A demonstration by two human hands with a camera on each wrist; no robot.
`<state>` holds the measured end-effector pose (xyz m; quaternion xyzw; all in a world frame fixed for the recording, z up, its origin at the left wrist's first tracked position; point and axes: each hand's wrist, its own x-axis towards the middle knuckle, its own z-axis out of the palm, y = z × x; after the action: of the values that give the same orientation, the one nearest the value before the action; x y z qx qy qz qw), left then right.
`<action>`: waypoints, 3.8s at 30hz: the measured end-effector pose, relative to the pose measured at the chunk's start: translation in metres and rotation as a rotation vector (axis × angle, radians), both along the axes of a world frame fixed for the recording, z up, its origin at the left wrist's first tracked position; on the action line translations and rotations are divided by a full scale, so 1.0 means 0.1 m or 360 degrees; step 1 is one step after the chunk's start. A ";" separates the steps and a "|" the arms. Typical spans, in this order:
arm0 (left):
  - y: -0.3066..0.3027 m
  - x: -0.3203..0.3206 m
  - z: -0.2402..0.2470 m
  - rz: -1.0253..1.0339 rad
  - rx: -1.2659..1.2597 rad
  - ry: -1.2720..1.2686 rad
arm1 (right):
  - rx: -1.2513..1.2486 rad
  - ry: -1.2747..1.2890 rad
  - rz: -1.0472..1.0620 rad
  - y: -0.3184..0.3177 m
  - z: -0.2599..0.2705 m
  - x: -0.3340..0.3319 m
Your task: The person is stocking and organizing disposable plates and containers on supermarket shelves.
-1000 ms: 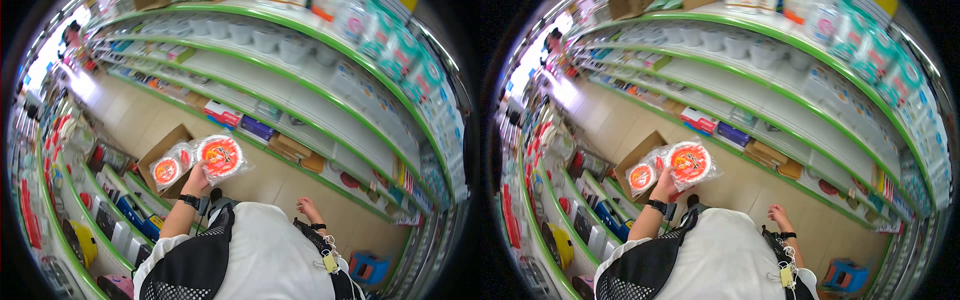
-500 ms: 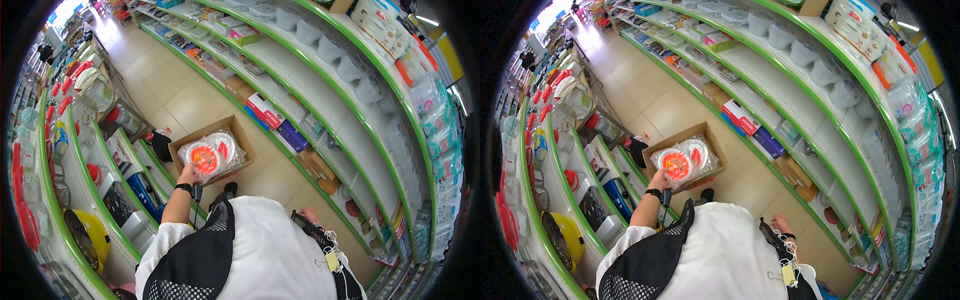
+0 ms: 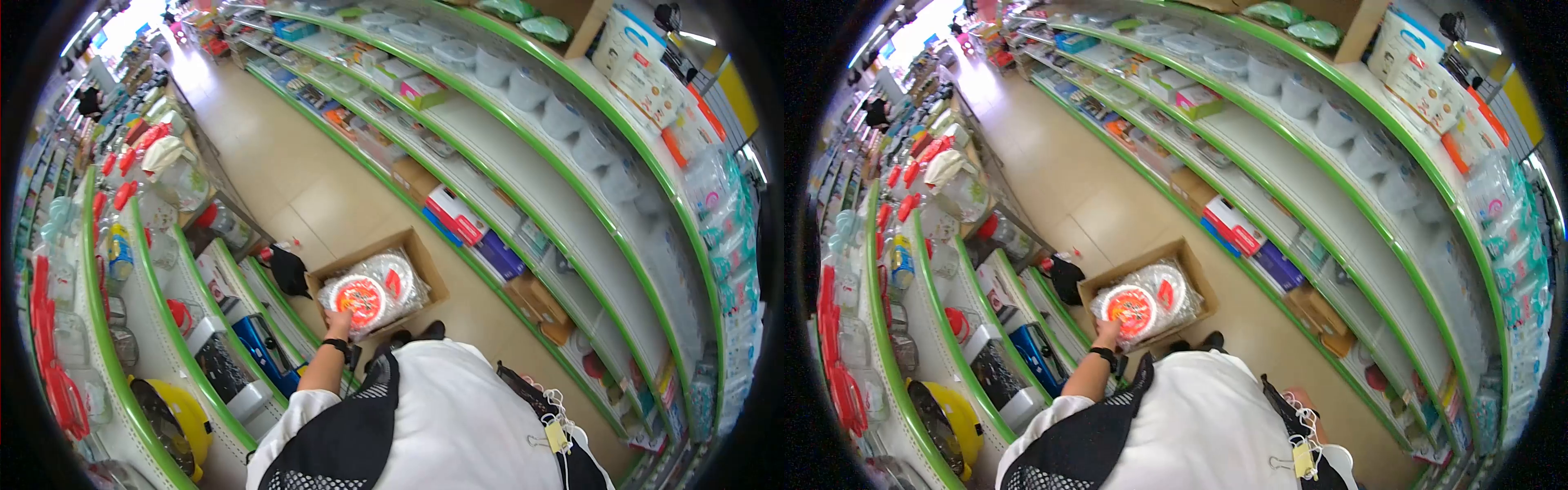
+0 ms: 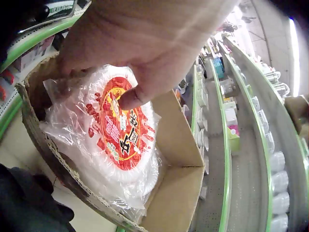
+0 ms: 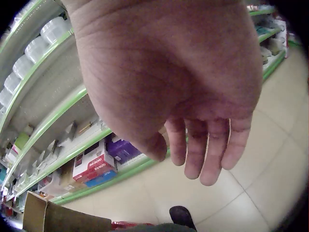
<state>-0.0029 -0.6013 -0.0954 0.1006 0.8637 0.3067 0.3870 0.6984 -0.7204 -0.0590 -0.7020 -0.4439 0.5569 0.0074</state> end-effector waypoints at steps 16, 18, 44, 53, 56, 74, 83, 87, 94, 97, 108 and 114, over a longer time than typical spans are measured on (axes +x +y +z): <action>-0.20 -0.09 0.62 0.0089 0.0065 -0.0757 | 0.0002 0.0096 -0.0437 1.06 0.92 -1.10; -0.20 -0.06 0.81 0.0036 0.0045 -0.0677 | 0.0017 0.0037 -0.0421 1.06 0.84 -1.08; -0.19 -0.12 0.38 -0.0297 -0.0064 -0.0601 | 0.0100 -0.0137 0.0098 0.68 0.81 -0.96; -0.20 -0.11 0.57 -0.0061 0.0205 -0.0749 | 0.0459 -0.0252 0.0359 0.33 -0.73 -0.13; -0.18 -0.08 0.56 -0.0139 0.0382 -0.0671 | 0.0185 -0.0015 -0.0152 0.31 -0.40 -0.30; 0.44 0.38 1.46 -0.0276 0.0957 -0.1620 | 0.0557 0.0493 -0.0399 1.66 1.85 -1.43; 1.19 1.26 2.60 -0.0731 0.0858 -0.1895 | 0.0803 0.0762 0.0183 2.49 2.69 -2.22; 1.58 1.77 2.83 -0.0908 0.0808 -0.1727 | 0.1229 0.0495 0.0177 2.67 2.62 -1.99; 2.39 2.75 3.01 -0.1338 0.0475 -0.1929 | 0.1199 0.0398 -0.0206 2.67 2.96 -1.09; 2.47 3.34 3.14 -0.1539 0.0457 -0.1850 | 0.1257 0.0279 -0.0379 2.55 2.97 -0.62; 2.21 4.20 3.13 -0.1729 0.0529 -0.1887 | 0.1188 0.0343 -0.0423 2.34 2.76 0.15; 2.27 3.73 2.51 -0.1394 0.0508 -0.1859 | 0.0734 0.0516 -0.0281 2.81 2.32 0.07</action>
<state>0.3704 -0.3740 0.1551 0.3110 0.3436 0.2496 0.8503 0.7055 -0.4397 0.1728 -0.6196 -0.4890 0.5434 0.2859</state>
